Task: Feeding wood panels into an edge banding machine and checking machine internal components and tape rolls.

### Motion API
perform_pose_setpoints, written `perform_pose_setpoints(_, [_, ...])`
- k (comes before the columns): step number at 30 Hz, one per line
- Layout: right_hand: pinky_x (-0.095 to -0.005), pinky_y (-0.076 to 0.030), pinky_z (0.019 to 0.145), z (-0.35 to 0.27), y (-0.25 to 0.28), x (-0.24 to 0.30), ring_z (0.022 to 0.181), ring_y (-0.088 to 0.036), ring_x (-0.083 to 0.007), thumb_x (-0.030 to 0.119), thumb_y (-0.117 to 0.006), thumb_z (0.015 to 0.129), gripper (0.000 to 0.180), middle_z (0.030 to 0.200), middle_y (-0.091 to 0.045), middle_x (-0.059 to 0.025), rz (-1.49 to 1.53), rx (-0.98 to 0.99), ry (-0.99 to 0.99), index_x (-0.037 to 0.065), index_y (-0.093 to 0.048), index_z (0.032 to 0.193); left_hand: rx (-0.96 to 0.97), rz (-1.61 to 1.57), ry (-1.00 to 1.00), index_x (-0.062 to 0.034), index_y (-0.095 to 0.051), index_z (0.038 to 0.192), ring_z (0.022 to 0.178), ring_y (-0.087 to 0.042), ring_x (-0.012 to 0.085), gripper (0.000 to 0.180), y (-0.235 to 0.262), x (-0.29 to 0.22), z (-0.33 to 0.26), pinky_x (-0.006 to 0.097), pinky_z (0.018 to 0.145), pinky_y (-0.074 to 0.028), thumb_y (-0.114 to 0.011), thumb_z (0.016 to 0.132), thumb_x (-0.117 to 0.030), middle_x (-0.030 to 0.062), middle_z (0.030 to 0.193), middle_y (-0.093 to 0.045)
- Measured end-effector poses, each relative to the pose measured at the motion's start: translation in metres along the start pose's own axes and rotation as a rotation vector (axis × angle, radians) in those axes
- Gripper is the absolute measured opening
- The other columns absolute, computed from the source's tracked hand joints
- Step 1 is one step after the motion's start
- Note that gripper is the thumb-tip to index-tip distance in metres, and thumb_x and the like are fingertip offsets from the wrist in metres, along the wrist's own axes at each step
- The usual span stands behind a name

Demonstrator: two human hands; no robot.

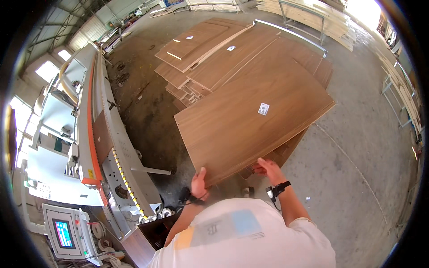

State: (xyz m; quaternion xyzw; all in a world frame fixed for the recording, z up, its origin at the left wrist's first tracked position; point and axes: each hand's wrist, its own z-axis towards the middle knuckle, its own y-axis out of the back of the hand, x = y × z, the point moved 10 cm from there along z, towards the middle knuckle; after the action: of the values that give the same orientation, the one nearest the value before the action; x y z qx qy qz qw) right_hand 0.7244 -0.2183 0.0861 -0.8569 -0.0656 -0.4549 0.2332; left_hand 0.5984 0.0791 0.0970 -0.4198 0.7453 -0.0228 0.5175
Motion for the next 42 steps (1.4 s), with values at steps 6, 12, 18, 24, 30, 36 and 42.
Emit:
perform_pose_setpoints(6, [-0.0340,-0.056,0.086,0.006,0.038,0.026,0.100,-0.070,-0.0180,0.041,-0.060,0.104,0.043,0.119,-0.071,-0.0054,0.318,-0.069,0.162,0.008,-0.059,0.133,-0.109,0.046,0.104,-0.0029,-0.059,0.133,0.116,-0.066,0.0280,0.032,0.067,-0.022,-0.011,0.046,0.100,-0.055,-0.058,0.106,-0.020,0.0098,0.127,-0.068])
perform_pose_setpoints(12, [-0.0358,-0.053,0.098,0.013,0.043,0.018,0.119,-0.063,-0.0191,0.028,-0.067,0.101,0.046,0.133,-0.065,-0.0056,0.555,-0.116,0.251,0.008,-0.054,0.140,-0.023,0.170,-0.012,-0.0053,-0.052,0.142,0.122,-0.062,0.0268,0.039,0.117,-0.043,-0.069,0.042,0.099,-0.055,-0.060,0.104,-0.015,0.0109,0.136,-0.061])
perform_pose_setpoints(18, [-0.0394,-0.046,0.107,-0.003,0.042,0.002,0.129,-0.057,-0.0224,0.019,-0.067,0.100,0.048,0.143,-0.059,-0.0067,0.422,-0.137,0.206,0.005,-0.050,0.143,-0.010,0.123,0.239,-0.0002,-0.050,0.143,0.125,-0.060,0.0270,0.041,0.114,-0.041,-0.104,0.039,0.108,-0.050,-0.056,0.104,-0.011,0.0121,0.138,-0.060])
perform_pose_setpoints(24, [-0.0391,-0.048,0.104,0.000,0.028,-0.017,0.126,-0.059,-0.0227,0.017,-0.067,0.100,0.047,0.139,-0.061,-0.0059,0.395,-0.065,0.110,0.007,-0.051,0.143,-0.276,-0.157,0.158,-0.0004,-0.060,0.134,0.115,-0.064,0.0248,0.040,0.190,0.030,-0.059,0.038,0.101,-0.052,-0.057,0.106,-0.029,0.0099,0.127,-0.068])
perform_pose_setpoints(30, [-0.0389,-0.054,0.096,-0.001,0.009,-0.039,0.119,-0.063,-0.0225,0.014,-0.066,0.099,0.044,0.134,-0.064,-0.0031,0.446,-0.034,0.079,0.011,-0.054,0.141,-0.566,0.411,0.050,0.0053,-0.068,0.119,0.096,-0.066,0.0189,0.054,0.267,0.027,-0.046,0.033,0.085,-0.052,-0.066,0.100,-0.045,0.0097,0.109,-0.071])
perform_pose_setpoints(36, [-0.0407,-0.055,0.097,0.005,-0.037,-0.055,0.119,-0.064,-0.0237,0.009,-0.068,0.096,0.045,0.132,-0.065,-0.0034,0.382,0.020,0.017,0.012,-0.055,0.139,-0.739,0.257,-0.070,0.0018,-0.072,0.101,0.081,-0.059,0.0149,0.049,0.298,0.005,-0.118,0.031,0.074,-0.048,-0.071,0.096,-0.047,0.0043,0.091,-0.067])
perform_pose_setpoints(42, [-0.0438,-0.048,0.107,0.028,-0.160,-0.053,0.125,-0.058,-0.0261,0.005,-0.067,0.094,0.051,0.137,-0.061,-0.0049,0.308,0.305,-0.078,0.010,-0.054,0.142,-0.912,-0.045,-0.157,-0.0010,-0.067,0.086,0.071,-0.056,0.0128,0.045,0.326,-0.007,-0.227,0.031,0.065,-0.046,-0.069,0.098,-0.045,0.0010,0.077,-0.059])
